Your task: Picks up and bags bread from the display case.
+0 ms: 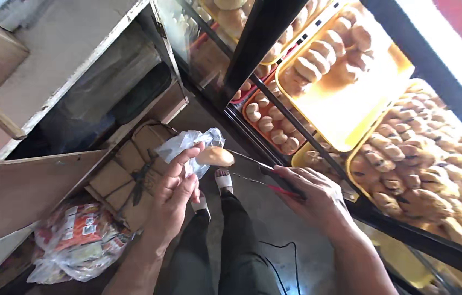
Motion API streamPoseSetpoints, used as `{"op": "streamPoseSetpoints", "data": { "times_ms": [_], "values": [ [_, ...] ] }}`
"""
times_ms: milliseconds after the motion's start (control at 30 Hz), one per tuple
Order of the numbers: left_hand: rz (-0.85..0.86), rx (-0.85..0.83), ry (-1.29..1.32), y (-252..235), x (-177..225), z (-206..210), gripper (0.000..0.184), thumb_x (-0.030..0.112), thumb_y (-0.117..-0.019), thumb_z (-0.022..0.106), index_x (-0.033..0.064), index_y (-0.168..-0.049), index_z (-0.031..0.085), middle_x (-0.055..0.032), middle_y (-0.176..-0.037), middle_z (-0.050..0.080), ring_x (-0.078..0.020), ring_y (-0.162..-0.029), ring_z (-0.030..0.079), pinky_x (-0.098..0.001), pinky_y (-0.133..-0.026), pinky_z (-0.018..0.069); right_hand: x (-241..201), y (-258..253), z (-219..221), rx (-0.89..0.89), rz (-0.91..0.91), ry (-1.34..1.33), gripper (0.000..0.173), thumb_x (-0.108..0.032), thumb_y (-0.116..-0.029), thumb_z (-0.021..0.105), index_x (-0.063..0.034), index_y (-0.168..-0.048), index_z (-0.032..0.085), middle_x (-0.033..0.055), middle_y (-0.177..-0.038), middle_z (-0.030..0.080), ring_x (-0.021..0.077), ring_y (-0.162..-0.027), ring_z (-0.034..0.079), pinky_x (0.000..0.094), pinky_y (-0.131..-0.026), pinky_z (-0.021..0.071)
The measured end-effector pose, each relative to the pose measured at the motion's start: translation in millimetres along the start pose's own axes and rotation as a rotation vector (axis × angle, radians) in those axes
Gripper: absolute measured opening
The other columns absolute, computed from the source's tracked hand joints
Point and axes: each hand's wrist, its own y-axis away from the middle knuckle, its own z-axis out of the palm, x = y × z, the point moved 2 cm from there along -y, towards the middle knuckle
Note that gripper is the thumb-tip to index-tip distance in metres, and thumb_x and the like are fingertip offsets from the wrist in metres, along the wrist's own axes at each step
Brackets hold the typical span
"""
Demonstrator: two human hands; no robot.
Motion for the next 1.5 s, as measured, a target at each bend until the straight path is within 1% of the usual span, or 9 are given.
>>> {"op": "streamPoseSetpoints", "data": {
  "times_ms": [367,500,633,767,933,1133,1300,1400,1500],
  "values": [
    [0.049,-0.128,0.114,20.3,22.6,8.2,0.042,0.016,-0.1055,0.047,0.0221,-0.147,0.054,-0.0035,-0.146,0.055,0.0023,-0.070,0.056,-0.0144,-0.059,0.0475,-47.0,-65.4,48.6,-0.441,0.061,0.060,0.054,-0.028,-0.0885,0.076,-0.0154,-0.139,0.061,0.0148,-0.115,0.071,0.0370,-0.106,0.067,0.0589,-0.087,0.0532],
    [0.010,-0.029,0.160,20.5,12.2,-10.3,0.042,0.013,-0.1042,0.045,0.0189,-0.145,0.056,-0.0057,-0.144,0.057,0.0006,-0.066,0.056,-0.0156,-0.057,0.0484,-25.7,-45.1,3.6,-0.449,0.169,-0.096,0.057,-0.041,-0.0883,0.075,-0.0252,-0.141,0.061,0.0055,-0.119,0.071,0.0258,-0.103,0.069,0.0555,-0.085,0.0562],
    [-0.002,-0.009,0.186,20.1,-5.2,-15.1,0.040,0.010,-0.1041,0.046,0.0066,-0.143,0.055,-0.0098,-0.138,0.060,-0.0015,-0.066,0.056,-0.0174,-0.056,0.0481,33.4,-42.6,-59.9,-0.115,0.331,-0.303,0.054,-0.039,-0.0867,0.074,-0.0263,-0.138,0.063,0.0027,-0.110,0.072,0.0136,-0.088,0.070,0.0414,-0.077,0.0603],
    [-0.009,0.019,0.138,17.3,-19.0,-13.9,0.039,0.012,-0.1027,0.050,0.0040,-0.141,0.055,-0.0115,-0.147,0.054,-0.0017,-0.067,0.057,-0.0176,-0.055,0.0480,74.1,-115.6,-95.9,0.285,0.460,-0.024,0.053,-0.034,-0.0948,0.073,-0.0070,-0.137,0.059,0.0245,-0.114,0.067,0.0383,-0.098,0.067,0.0613,-0.087,0.0524],
    [0.016,0.066,0.079,10.9,-28.4,-19.9,0.041,0.011,-0.1011,0.053,0.0033,-0.141,0.055,-0.0129,-0.150,0.052,-0.0011,-0.067,0.057,-0.0171,-0.055,0.0479,147.3,-232.6,-109.2,0.389,0.513,0.153,0.075,-0.042,-0.0949,0.067,0.0018,-0.151,0.043,0.0294,-0.149,0.049,0.0392,-0.140,0.047,0.0537,-0.118,0.0345],
    [0.034,0.081,0.076,-0.2,-38.0,-19.0,0.043,0.015,-0.1009,0.058,0.0039,-0.142,0.055,-0.0130,-0.151,0.050,-0.0001,-0.069,0.057,-0.0168,-0.057,0.0480,230.5,-310.9,-118.6,0.321,0.588,0.440,0.075,-0.057,-0.0954,0.056,-0.0052,-0.148,0.045,0.0310,-0.143,0.053,0.0506,-0.133,0.051,0.0756,-0.101,0.0394],
    [0.010,0.101,0.062,-6.1,-37.0,-19.3,0.042,0.015,-0.1001,0.058,0.0036,-0.141,0.056,-0.0123,-0.150,0.052,0.0001,-0.069,0.057,-0.0164,-0.057,0.0480,159.0,-315.2,-110.6,0.222,0.598,0.433,0.060,-0.029,-0.1040,0.052,0.0045,-0.152,0.040,0.0346,-0.153,0.041,0.0495,-0.146,0.035,0.0672,-0.118,0.0237],
    [0.001,0.096,0.086,-9.2,-39.4,-17.0,0.043,0.015,-0.1001,0.058,0.0035,-0.141,0.056,-0.0128,-0.151,0.052,-0.0003,-0.069,0.057,-0.0168,-0.057,0.0480,101.8,-323.7,-107.0,0.264,0.783,0.282,0.051,-0.010,-0.1067,0.045,0.0102,-0.152,0.036,0.0281,-0.160,0.035,0.0325,-0.154,0.028,0.0424,-0.126,0.0142],
    [-0.012,0.092,0.112,-12.5,-40.5,-11.3,0.042,0.012,-0.1005,0.056,0.0030,-0.141,0.056,-0.0138,-0.150,0.052,-0.0008,-0.069,0.057,-0.0173,-0.056,0.0470,159.4,-303.8,-105.3,0.473,0.463,0.069,0.051,-0.012,-0.1009,0.051,0.0167,-0.142,0.042,0.0303,-0.142,0.050,0.0201,-0.132,0.050,0.0227,-0.111,0.0371]
  ]
}}
